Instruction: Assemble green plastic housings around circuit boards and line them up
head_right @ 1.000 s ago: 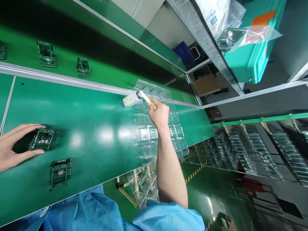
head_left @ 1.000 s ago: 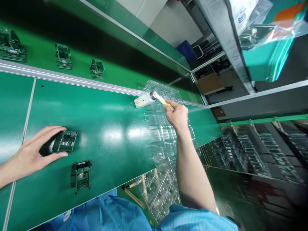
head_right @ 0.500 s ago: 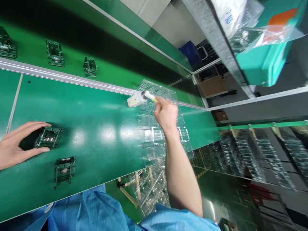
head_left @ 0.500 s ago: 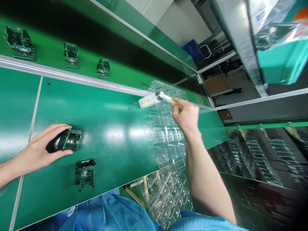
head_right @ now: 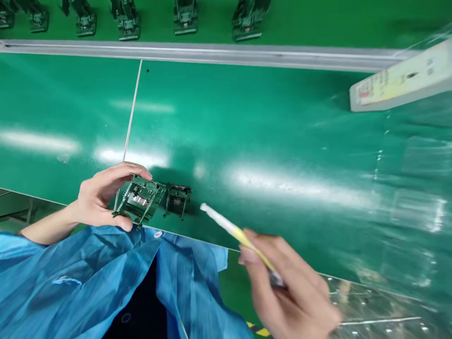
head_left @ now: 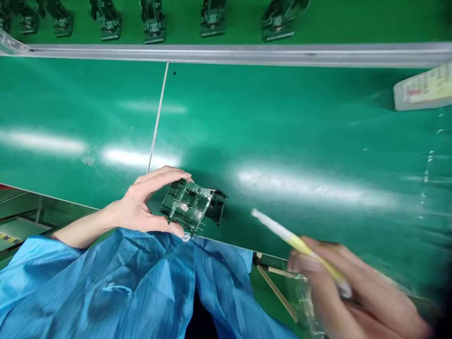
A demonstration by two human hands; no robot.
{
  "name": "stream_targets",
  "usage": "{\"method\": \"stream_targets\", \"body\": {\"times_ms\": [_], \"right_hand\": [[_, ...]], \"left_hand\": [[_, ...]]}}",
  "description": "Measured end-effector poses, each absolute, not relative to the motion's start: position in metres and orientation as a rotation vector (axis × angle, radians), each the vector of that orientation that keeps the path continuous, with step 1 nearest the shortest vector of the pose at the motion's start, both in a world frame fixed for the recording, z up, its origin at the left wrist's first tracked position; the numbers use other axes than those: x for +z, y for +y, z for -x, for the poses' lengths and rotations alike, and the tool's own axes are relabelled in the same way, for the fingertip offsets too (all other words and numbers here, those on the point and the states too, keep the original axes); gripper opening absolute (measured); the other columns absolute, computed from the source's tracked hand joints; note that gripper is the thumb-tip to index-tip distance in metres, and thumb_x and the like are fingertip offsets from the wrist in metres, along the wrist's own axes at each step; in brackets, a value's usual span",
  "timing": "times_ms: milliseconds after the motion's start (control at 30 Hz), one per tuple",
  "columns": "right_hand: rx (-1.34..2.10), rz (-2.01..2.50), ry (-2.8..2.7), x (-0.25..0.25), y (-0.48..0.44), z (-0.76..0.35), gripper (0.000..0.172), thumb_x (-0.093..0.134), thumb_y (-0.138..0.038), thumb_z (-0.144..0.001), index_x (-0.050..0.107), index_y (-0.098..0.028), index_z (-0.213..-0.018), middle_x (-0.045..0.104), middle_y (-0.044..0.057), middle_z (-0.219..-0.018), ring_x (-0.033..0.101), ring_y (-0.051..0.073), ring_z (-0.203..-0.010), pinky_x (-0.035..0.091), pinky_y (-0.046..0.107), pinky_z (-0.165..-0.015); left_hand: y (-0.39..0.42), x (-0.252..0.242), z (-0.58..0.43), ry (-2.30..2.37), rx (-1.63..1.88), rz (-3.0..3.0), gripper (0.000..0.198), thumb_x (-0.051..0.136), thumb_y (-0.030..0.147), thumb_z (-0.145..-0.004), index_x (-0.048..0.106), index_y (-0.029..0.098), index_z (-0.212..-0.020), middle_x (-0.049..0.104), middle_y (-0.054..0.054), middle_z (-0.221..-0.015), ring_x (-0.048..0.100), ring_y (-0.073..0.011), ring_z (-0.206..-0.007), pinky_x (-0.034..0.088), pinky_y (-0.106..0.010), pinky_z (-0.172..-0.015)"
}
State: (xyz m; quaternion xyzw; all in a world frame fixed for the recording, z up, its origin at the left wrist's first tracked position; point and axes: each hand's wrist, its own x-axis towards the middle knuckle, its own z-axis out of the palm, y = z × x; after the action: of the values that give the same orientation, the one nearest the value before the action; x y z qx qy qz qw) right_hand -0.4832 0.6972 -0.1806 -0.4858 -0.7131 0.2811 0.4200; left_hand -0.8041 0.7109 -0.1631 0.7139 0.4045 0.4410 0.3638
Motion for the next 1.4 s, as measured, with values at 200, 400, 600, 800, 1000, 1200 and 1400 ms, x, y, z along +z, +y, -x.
{"method": "stream_targets", "body": {"times_ms": [200,400,600,800,1000,1200,1400], "right_hand": [[0.567,0.978,-2.063,-0.174,0.682,0.508,0.034,0.066,-0.001,-0.084,0.070,-0.023,-0.110,0.072,0.003,-0.091,0.065,0.010,-0.061,0.053,0.021,-0.047],[0.376,0.874,-2.213,-0.180,0.676,0.512,0.029,0.058,-0.003,-0.089,0.067,-0.022,-0.110,0.070,0.005,-0.091,0.068,0.014,-0.071,0.057,0.023,-0.054],[0.407,0.840,-2.250,-0.180,0.676,0.518,0.036,0.056,0.001,-0.087,0.065,-0.018,-0.116,0.070,0.006,-0.094,0.068,0.014,-0.071,0.060,0.026,-0.064],[0.311,0.818,-2.279,-0.173,0.678,0.520,0.027,0.054,-0.003,-0.091,0.067,-0.016,-0.111,0.070,0.006,-0.089,0.065,0.013,-0.069,0.058,0.026,-0.066],[0.266,0.799,-2.362,-0.166,0.678,0.516,0.026,0.048,-0.003,-0.094,0.067,-0.014,-0.108,0.071,0.008,-0.084,0.064,0.014,-0.067,0.056,0.028,-0.067],[0.225,0.802,-2.381,-0.161,0.678,0.522,0.025,0.047,-0.005,-0.095,0.070,-0.014,-0.099,0.071,0.008,-0.080,0.064,0.015,-0.064,0.056,0.028,-0.063],[0.212,0.834,-2.421,-0.156,0.679,0.524,0.025,0.047,-0.007,-0.095,0.071,-0.016,-0.099,0.072,0.008,-0.081,0.065,0.015,-0.067,0.056,0.028,-0.066]], "left_hand": [[0.692,-0.162,0.787,0.977,1.128,-1.805,0.079,0.085,0.046,-0.070,0.054,0.018,-0.138,0.072,-0.015,-0.111,0.068,-0.0245,-0.102,0.058,-0.038,-0.088],[0.685,-0.157,0.778,0.969,1.050,-1.838,0.081,0.086,0.045,-0.070,0.054,0.019,-0.140,0.071,-0.014,-0.114,0.067,-0.0252,-0.106,0.056,-0.040,-0.093],[0.683,-0.154,0.775,0.966,1.032,-1.866,0.084,0.087,0.045,-0.068,0.053,0.020,-0.141,0.071,-0.014,-0.115,0.068,-0.0259,-0.107,0.057,-0.041,-0.093],[0.683,-0.155,0.775,0.971,1.004,-1.877,0.084,0.087,0.045,-0.068,0.052,0.021,-0.141,0.071,-0.014,-0.116,0.067,-0.0265,-0.108,0.057,-0.043,-0.094],[0.683,-0.157,0.775,0.959,0.994,-1.872,0.085,0.087,0.042,-0.069,0.050,0.020,-0.143,0.070,-0.014,-0.116,0.066,-0.0256,-0.109,0.057,-0.042,-0.095],[0.682,-0.156,0.775,0.977,0.966,-1.894,0.087,0.088,0.042,-0.067,0.050,0.019,-0.143,0.069,-0.014,-0.118,0.065,-0.0260,-0.111,0.056,-0.042,-0.095],[0.684,-0.159,0.777,0.986,1.011,-1.872,0.087,0.088,0.042,-0.067,0.052,0.018,-0.142,0.070,-0.015,-0.115,0.067,-0.0260,-0.108,0.057,-0.042,-0.094]]}}
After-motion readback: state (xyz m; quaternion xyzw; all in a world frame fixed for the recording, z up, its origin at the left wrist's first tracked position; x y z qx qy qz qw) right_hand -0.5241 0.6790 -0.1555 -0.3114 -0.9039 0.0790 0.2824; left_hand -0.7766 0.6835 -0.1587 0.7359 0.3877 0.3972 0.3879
